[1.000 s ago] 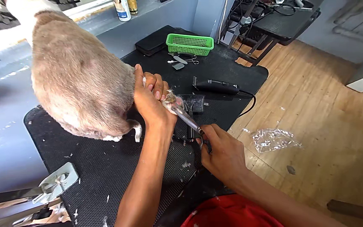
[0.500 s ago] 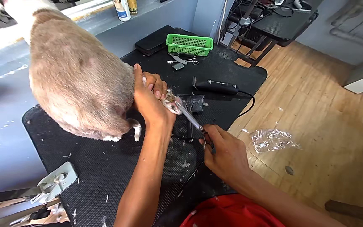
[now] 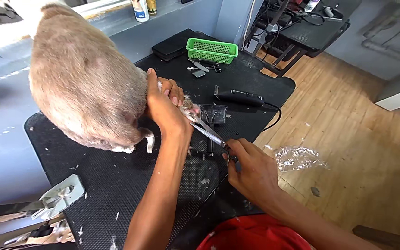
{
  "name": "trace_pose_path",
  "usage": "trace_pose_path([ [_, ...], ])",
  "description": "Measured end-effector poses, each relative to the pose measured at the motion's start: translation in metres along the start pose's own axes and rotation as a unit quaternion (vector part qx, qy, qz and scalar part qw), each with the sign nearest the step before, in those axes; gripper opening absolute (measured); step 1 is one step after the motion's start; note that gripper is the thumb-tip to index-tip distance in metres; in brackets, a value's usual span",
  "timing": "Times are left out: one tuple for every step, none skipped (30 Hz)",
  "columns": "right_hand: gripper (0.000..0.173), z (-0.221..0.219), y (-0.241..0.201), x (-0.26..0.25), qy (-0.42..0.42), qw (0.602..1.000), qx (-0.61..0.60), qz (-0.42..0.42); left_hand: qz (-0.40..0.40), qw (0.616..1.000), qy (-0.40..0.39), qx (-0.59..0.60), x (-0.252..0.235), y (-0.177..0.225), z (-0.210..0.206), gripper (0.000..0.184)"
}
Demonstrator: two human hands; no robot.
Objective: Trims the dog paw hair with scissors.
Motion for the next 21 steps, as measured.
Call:
trace_pose_path([
  [0.026, 0.0000, -0.0009, -0.0012, 0.001, 1.000, 0.001, 0.001, -0.004, 1.000, -0.001, 0.000, -0.0004, 0.0001, 0.0002, 0.051],
  [0.026, -0.0001, -0.0017, -0.0024, 0.002, 1.000, 0.001, 0.002, -0.005, 1.000, -0.002, -0.001, -0.0004, 0.0001, 0.0003, 0.051],
  [0.026, -0.0001, -0.0025, -0.0038, 0.003, 1.000, 0.002, 0.003, -0.004, 1.000, 0.000, -0.003, -0.0001, 0.0000, 0.0001, 0.051],
  [0.026, 0.0000, -0.0032, -0.0052, 0.003, 1.000, 0.002, 0.003, -0.003, 1.000, 0.004, -0.007, 0.0008, 0.0001, -0.0003, 0.051],
  [0.026, 0.0002, -0.0038, -0.0064, 0.002, 1.000, 0.004, 0.004, -0.004, 1.000, 0.011, -0.011, 0.0015, 0.0002, -0.0007, 0.052],
  [0.026, 0.0004, -0.0040, -0.0074, 0.002, 1.000, 0.005, 0.005, -0.004, 1.000, 0.017, -0.013, 0.0020, -0.0001, -0.0009, 0.052],
  [0.026, 0.0005, -0.0042, -0.0083, 0.006, 1.000, 0.005, 0.006, -0.005, 1.000, 0.018, -0.013, 0.0021, -0.0007, -0.0009, 0.053],
  [0.026, 0.0005, -0.0042, -0.0088, 0.007, 1.000, 0.006, 0.006, -0.006, 1.000, 0.018, -0.014, 0.0021, -0.0014, -0.0008, 0.053],
  [0.026, 0.0005, -0.0042, -0.0093, 0.006, 1.000, 0.008, 0.005, -0.006, 1.000, 0.016, -0.015, 0.0019, -0.0022, -0.0005, 0.053],
  [0.025, 0.0003, -0.0042, -0.0095, 0.005, 1.000, 0.009, 0.003, -0.003, 1.000, 0.016, -0.020, 0.0021, -0.0030, -0.0003, 0.053],
  [0.025, 0.0001, -0.0042, -0.0097, 0.006, 1.000, 0.010, 0.001, 0.000, 0.999, 0.020, -0.025, 0.0023, -0.0038, -0.0001, 0.053],
  [0.026, -0.0002, -0.0042, -0.0098, 0.005, 1.000, 0.010, -0.001, 0.004, 0.999, 0.024, -0.030, 0.0024, -0.0045, 0.0000, 0.053],
  [0.026, -0.0005, -0.0042, -0.0098, 0.004, 1.000, 0.010, -0.002, 0.006, 0.999, 0.026, -0.032, 0.0023, -0.0050, 0.0002, 0.053],
  [0.026, -0.0004, -0.0042, -0.0098, 0.005, 1.000, 0.008, -0.003, 0.003, 0.999, 0.029, -0.032, 0.0019, -0.0053, 0.0005, 0.053],
  [0.026, -0.0001, -0.0042, -0.0096, 0.005, 1.000, 0.007, -0.004, 0.002, 0.999, 0.028, -0.031, 0.0017, -0.0060, 0.0009, 0.053],
  [0.026, 0.0005, -0.0040, -0.0092, 0.006, 1.000, 0.005, -0.004, 0.001, 0.999, 0.025, -0.030, 0.0018, -0.0069, 0.0013, 0.052],
  [0.026, 0.0013, -0.0039, -0.0087, 0.009, 1.000, 0.002, -0.004, 0.001, 0.999, 0.024, -0.030, 0.0020, -0.0076, 0.0015, 0.052],
  [0.026, 0.0024, -0.0038, -0.0081, 0.010, 1.000, -0.001, -0.004, 0.001, 0.999, 0.023, -0.029, 0.0021, -0.0081, 0.0016, 0.052],
  [0.028, 0.0036, -0.0037, -0.0074, 0.012, 1.000, -0.003, -0.003, 0.004, 0.999, 0.024, -0.029, 0.0023, -0.0086, 0.0017, 0.052],
  [0.031, 0.0049, -0.0039, -0.0067, 0.012, 1.000, -0.004, -0.002, 0.006, 0.999, 0.024, -0.029, 0.0021, -0.0091, 0.0018, 0.052],
  [0.034, 0.0067, -0.0045, -0.0063, 0.009, 1.000, -0.004, -0.002, 0.007, 0.999, 0.027, -0.030, 0.0017, -0.0097, 0.0020, 0.052],
])
Point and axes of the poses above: each hand's wrist, its own x-axis away from the middle knuckle, its own z-axis out of the back of the hand, y = z × x, the point moved 4 cm from there along -x, towards the middle knuckle, and after that the axes turned 3 degrees about x, right-handed, at the moved point
